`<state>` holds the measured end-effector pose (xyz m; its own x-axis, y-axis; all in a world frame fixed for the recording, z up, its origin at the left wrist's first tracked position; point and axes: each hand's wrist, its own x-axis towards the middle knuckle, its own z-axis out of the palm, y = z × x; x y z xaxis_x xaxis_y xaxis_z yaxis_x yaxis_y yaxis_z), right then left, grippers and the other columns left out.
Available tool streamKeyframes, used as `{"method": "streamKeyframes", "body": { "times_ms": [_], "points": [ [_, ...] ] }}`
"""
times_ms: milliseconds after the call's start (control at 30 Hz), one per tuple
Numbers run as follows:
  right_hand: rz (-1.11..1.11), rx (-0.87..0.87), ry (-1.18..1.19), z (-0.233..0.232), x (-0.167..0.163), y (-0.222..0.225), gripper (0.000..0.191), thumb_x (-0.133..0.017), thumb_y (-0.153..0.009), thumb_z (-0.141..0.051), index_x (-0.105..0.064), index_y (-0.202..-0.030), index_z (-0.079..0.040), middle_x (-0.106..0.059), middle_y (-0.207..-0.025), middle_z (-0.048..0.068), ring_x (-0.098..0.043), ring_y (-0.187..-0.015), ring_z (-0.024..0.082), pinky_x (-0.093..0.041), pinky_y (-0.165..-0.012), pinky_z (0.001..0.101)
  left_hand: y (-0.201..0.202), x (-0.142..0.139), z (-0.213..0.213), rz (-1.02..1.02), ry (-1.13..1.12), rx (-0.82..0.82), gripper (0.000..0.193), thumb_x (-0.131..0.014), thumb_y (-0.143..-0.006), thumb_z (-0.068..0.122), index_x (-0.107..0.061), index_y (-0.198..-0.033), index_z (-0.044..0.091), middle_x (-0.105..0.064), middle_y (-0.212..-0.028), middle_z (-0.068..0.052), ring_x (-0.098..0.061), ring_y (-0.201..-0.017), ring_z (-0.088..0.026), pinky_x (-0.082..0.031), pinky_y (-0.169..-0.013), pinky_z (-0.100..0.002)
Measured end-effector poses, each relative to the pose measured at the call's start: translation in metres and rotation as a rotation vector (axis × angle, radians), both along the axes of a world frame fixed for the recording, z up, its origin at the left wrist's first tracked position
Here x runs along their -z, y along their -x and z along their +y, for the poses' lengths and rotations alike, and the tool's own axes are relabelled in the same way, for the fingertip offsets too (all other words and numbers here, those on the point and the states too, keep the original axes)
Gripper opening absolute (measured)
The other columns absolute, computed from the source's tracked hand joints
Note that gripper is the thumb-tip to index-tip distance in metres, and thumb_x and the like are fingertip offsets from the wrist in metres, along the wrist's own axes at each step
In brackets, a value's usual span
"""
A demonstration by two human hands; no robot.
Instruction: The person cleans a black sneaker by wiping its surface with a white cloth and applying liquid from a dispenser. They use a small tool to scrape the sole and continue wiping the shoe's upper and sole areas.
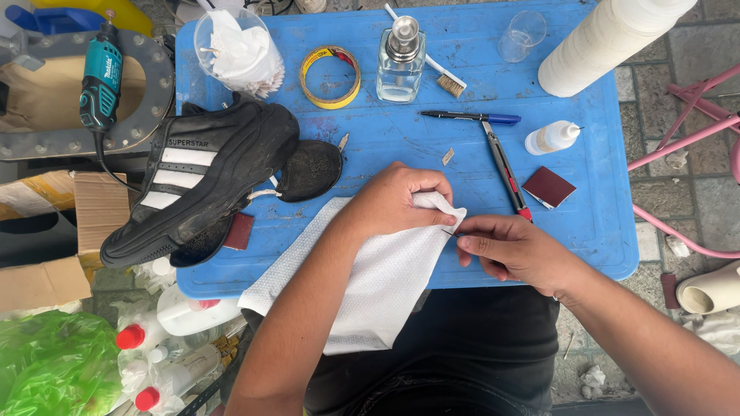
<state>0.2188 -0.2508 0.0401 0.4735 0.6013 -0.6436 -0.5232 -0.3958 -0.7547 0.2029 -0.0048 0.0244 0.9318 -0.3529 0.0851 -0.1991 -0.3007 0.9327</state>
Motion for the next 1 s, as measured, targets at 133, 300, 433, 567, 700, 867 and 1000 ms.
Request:
{"method": "streamKeyframes", "body": {
  "times_ms": [133,300,433,567,700,867,1000],
  "points": [
    [0.036,0.014,-0.034,-0.002,0.001,-0.002,0.029,-0.067,-0.093,-0.024,-0.069,-0.112,-0.002,-0.067,-0.08,0.005,-0.044,-0.046,0.005,-0.028,-0.036,0.0203,-0.001,0.002,-0.001,0.003,0.001,-0.011,0.027,-0.089,-0.077,0.03,-0.074,-0.09,0.012,-0.078,-0.079,-0.001,-0.075,-0.072,-0.012,-0.055,-0.066,-0.027],
    [0.074,0.045,0.028,-0.005,0.002,-0.004,0.03,-0.067,-0.092,-0.022,-0.069,-0.115,-0.004,-0.065,-0.078,0.005,-0.042,-0.044,0.006,-0.027,-0.035,0.021,-0.002,0.003,-0.002,-0.009,0.027,-0.027,0.026,-0.089,-0.076,0.028,-0.074,-0.09,0.012,-0.078,-0.079,-0.001,-0.075,-0.072,-0.011,-0.055,-0.066,-0.027],
    [0.049,0.039,0.038,-0.008,0.0,-0.003,0.036,-0.066,-0.092,-0.023,-0.069,-0.122,-0.005,-0.065,-0.077,0.007,-0.042,-0.045,0.005,-0.028,-0.037,0.0205,-0.002,0.002,-0.004,-0.029,0.059,-0.025,0.024,-0.089,-0.077,0.025,-0.075,-0.09,0.012,-0.078,-0.08,-0.001,-0.075,-0.073,-0.011,-0.055,-0.066,-0.026],
    [0.013,0.028,0.059,-0.009,-0.005,-0.002,0.036,-0.064,-0.09,-0.024,-0.068,-0.122,-0.006,-0.069,-0.08,0.006,-0.044,-0.046,0.006,-0.029,-0.037,0.0208,-0.003,0.003,-0.004,0.007,0.037,-0.035,0.023,-0.09,-0.074,0.024,-0.077,-0.087,0.011,-0.077,-0.077,-0.001,-0.074,-0.071,-0.012,-0.055,-0.065,-0.027],
    [-0.03,-0.015,0.043,-0.004,-0.004,-0.003,0.031,-0.064,-0.094,-0.027,-0.069,-0.113,-0.002,-0.069,-0.082,0.005,-0.046,-0.049,0.006,-0.03,-0.038,0.0206,-0.005,0.003,-0.005,-0.113,0.08,-0.005,0.025,-0.091,-0.073,0.023,-0.076,-0.088,0.011,-0.076,-0.082,0.0,-0.073,-0.077,-0.013,-0.055,-0.068,-0.028],
    [-0.048,-0.034,0.016,0.007,-0.001,-0.004,0.028,-0.065,-0.096,-0.027,-0.069,-0.109,-0.003,-0.07,-0.084,0.005,-0.047,-0.05,0.006,-0.03,-0.039,0.0204,-0.009,-0.006,-0.006,-0.172,-0.012,-0.02,0.029,-0.09,-0.074,0.026,-0.07,-0.085,0.009,-0.072,-0.081,-0.001,-0.071,-0.077,-0.017,-0.053,-0.067,-0.032],
    [-0.054,-0.026,0.035,0.012,0.0,-0.006,0.029,-0.064,-0.093,-0.026,-0.07,-0.114,-0.007,-0.069,-0.083,0.004,-0.047,-0.05,0.006,-0.028,-0.037,0.0207,-0.015,-0.017,-0.001,-0.036,-0.221,0.052,0.035,-0.089,-0.072,0.032,-0.069,-0.089,0.009,-0.074,-0.081,-0.003,-0.072,-0.077,-0.021,-0.051,-0.066,-0.037]
  ]
}}
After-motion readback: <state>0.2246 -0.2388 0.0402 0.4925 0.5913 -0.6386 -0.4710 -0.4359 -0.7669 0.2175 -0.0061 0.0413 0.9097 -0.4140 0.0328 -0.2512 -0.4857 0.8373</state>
